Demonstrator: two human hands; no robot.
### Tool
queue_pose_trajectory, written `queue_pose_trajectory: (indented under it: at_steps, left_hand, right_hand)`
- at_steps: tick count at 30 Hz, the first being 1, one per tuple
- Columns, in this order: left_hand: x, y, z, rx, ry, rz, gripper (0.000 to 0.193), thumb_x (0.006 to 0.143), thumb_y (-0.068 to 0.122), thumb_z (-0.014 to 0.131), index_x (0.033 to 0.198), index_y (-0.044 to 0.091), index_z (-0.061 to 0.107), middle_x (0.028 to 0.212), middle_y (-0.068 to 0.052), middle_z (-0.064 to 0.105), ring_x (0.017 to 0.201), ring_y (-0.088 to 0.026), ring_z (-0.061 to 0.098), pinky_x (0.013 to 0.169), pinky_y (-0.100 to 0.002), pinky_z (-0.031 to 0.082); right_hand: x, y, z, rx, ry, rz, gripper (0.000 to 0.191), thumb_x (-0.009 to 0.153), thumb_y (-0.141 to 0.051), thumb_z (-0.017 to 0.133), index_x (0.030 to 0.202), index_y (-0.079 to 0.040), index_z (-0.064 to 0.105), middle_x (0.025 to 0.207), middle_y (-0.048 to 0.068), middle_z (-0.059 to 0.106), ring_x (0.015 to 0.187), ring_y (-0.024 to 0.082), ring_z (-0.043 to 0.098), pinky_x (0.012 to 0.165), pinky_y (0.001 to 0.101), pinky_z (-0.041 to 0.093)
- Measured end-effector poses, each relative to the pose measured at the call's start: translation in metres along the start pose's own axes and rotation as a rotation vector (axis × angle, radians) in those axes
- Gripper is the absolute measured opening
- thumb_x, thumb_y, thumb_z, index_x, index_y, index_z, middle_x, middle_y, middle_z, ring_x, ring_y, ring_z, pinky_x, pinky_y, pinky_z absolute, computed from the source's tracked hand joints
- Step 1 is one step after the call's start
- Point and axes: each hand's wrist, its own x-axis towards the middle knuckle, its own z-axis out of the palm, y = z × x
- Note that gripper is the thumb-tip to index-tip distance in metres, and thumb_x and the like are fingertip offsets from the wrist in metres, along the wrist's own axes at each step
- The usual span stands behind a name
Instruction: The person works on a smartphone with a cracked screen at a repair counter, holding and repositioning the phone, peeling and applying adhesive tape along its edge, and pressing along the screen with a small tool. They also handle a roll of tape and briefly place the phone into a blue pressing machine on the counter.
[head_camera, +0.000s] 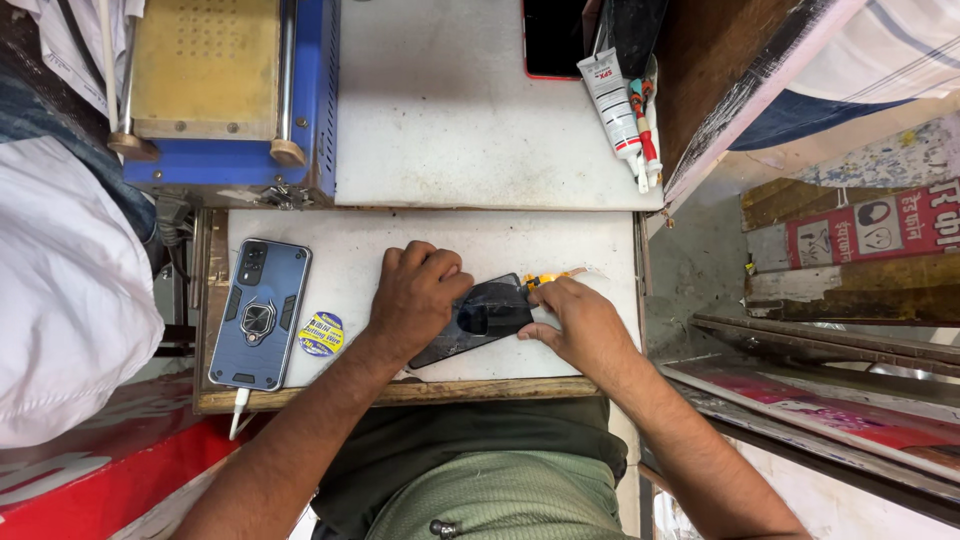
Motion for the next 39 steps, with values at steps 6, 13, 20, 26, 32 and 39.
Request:
queue_pose_trajectory:
  at_steps: [6,13,20,26,32,39]
  left_hand:
    - [0.001,-0.001,0.000,0.040,0.044,-0.042,0.015,0.095,0.008,0.071,0.087,0.017,0.078,0.104,0.003,0.068,0.104,-0.021,0.057,0.086,-0.041,0.040]
    - [0.000,-0.002,0.000,-0.016,-0.006,-0.001,0.018,0.094,0.009,0.070,0.097,0.023,0.081,0.110,0.005,0.069,0.102,-0.018,0.056,0.085,-0.039,0.040]
    - [-0.004,-0.004,0.005,-0.001,-0.014,0.006,0.017,0.095,0.009,0.070,0.098,0.022,0.081,0.109,0.005,0.069,0.103,-0.019,0.057,0.086,-0.040,0.041]
    - [-0.007,-0.005,0.007,-0.007,-0.018,-0.006,0.018,0.095,0.009,0.070,0.098,0.022,0.082,0.108,0.005,0.069,0.102,-0.019,0.057,0.086,-0.041,0.041]
    - [-0.008,-0.005,0.008,0.016,-0.010,-0.002,0.018,0.095,0.009,0.070,0.098,0.022,0.082,0.106,0.005,0.069,0.102,-0.019,0.057,0.085,-0.040,0.041]
    - [-0.006,-0.002,0.008,0.005,-0.001,-0.014,0.017,0.096,0.009,0.071,0.098,0.022,0.082,0.104,0.005,0.069,0.101,-0.019,0.057,0.084,-0.041,0.040]
  right_hand:
    - [0.002,-0.003,0.000,0.056,0.013,0.001,0.052,0.071,-0.035,0.087,0.108,-0.003,0.070,0.097,0.012,0.070,0.085,0.029,0.072,0.073,0.0380,0.058]
    - [-0.005,0.000,0.009,-0.031,-0.011,0.109,0.037,0.076,-0.039,0.086,0.087,-0.006,0.073,0.085,0.007,0.072,0.074,0.026,0.071,0.067,0.0376,0.056]
    - [-0.013,0.040,0.011,1.016,0.322,-0.119,0.024,0.101,-0.029,0.072,0.088,-0.009,0.071,0.084,0.004,0.071,0.072,0.019,0.060,0.086,0.0438,0.052]
    - [-0.024,0.061,0.004,1.861,0.358,-0.135,0.025,0.111,-0.027,0.064,0.095,-0.009,0.070,0.084,0.003,0.068,0.091,0.022,0.065,0.117,0.0527,0.046]
    - [-0.029,0.029,-0.022,0.268,0.205,0.061,0.047,0.088,-0.038,0.069,0.125,-0.008,0.071,0.103,0.008,0.076,0.084,0.022,0.070,0.079,0.0436,0.052]
    - [-0.025,0.015,-0.031,-0.368,-0.296,0.459,0.040,0.096,-0.057,0.075,0.099,-0.018,0.081,0.092,0.004,0.079,0.080,0.021,0.072,0.073,0.0348,0.054]
